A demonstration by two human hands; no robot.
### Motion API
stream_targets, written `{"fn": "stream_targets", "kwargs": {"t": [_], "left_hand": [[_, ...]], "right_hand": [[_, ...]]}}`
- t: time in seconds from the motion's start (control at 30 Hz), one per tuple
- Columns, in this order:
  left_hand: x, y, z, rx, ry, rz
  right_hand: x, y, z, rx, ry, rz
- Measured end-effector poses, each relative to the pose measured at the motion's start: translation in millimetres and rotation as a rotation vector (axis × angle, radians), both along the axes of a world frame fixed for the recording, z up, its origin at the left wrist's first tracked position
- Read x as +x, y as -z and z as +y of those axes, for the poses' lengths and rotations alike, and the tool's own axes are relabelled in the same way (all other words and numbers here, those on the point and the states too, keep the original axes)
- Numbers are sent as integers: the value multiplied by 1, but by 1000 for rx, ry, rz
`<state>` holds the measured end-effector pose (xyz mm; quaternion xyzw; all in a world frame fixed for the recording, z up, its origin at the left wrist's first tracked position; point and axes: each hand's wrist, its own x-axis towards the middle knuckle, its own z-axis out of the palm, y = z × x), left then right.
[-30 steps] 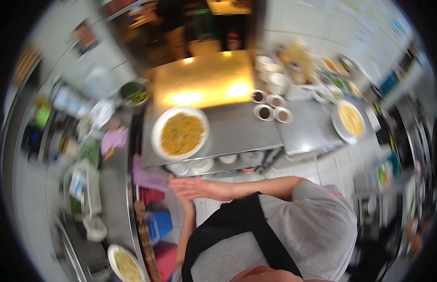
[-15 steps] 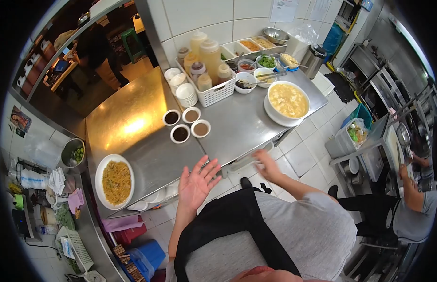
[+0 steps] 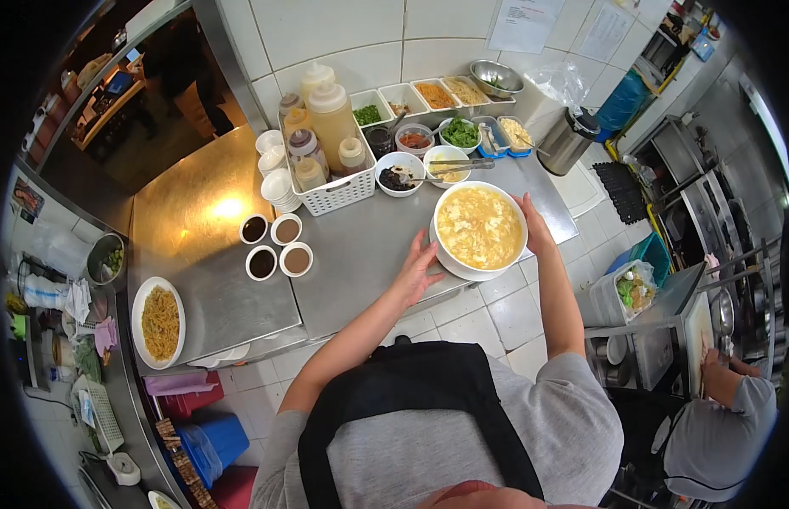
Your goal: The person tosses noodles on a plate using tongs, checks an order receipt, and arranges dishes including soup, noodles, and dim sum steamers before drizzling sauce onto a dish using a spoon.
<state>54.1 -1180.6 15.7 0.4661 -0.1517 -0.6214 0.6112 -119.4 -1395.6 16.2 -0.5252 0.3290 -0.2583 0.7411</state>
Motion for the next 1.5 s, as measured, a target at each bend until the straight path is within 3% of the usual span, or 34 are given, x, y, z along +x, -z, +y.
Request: {"fn": "stream_targets", "kwargs": {"t": [0.07, 0.5, 0.73, 1.0, 1.27, 1.5], "left_hand": [[-7, -3, -7, -18, -1, -26], [-10, -13, 28, -11, -103, -93], [11, -36, 126, 23, -204, -130], [74, -68, 271, 48, -368, -174], [155, -67, 390, 139, -625, -138], [217, -47, 434, 126, -722, -47]], "right_hand": [[3, -8, 5, 136, -9, -14], [13, -7, 55, 227, 9, -151], [50, -25, 137, 223, -89, -189], [153, -68, 268, 263, -247, -149], [275, -64, 374, 286, -393, -168], [348, -54, 415, 244, -409, -135]]}}
